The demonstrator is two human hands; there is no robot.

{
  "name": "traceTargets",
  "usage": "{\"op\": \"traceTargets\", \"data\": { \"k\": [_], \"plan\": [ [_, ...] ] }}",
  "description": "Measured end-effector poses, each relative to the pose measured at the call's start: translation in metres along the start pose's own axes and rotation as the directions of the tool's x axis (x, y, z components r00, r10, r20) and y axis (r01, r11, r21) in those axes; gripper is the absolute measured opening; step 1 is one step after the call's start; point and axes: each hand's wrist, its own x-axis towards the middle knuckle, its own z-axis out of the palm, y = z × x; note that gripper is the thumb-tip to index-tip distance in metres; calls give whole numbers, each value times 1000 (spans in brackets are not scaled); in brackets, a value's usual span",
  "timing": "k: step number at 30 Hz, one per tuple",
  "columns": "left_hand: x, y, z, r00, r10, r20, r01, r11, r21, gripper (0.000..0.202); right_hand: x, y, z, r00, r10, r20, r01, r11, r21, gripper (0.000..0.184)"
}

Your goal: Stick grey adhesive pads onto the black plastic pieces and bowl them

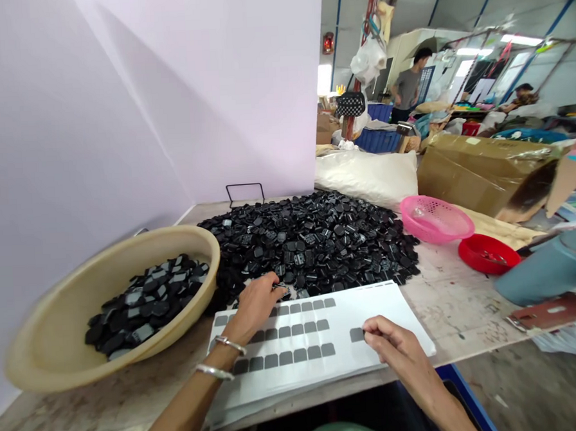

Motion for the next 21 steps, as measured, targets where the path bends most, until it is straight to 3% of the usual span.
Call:
{"op": "traceTargets", "data": {
  "k": [4,9,10,12,14,15,18,21],
  "plan": [
    [9,-1,5,999,15,52,-21,993,116,15,-1,-1,3,999,-33,-21,33,999,-14,29],
    [-1,12,-4,998,55,16,-57,994,97,16,-4,2,3,999,21,-28,-19,998,63,32],
    [-7,18,-5,998,65,22,-66,997,29,18,-5,1,4,999,33,-16,-31,993,115,33],
    [-24,32,-2,990,69,121,-36,966,-256,24,-6,-4,9,998,46,47,-56,968,243,36],
    [-43,45,10,943,91,319,121,801,-587,31,-6,-10,15,990,44,133,-87,935,343,43],
    [-52,50,18,906,126,405,203,711,-674,33,-7,-13,18,985,39,171,-101,923,371,46],
    [-72,57,44,858,180,481,294,595,-748,29,-11,-14,25,971,33,238,-130,905,406,53],
    [-80,55,61,873,128,471,303,614,-729,25,-18,-7,26,972,41,231,-140,893,428,51]
  ]
}}
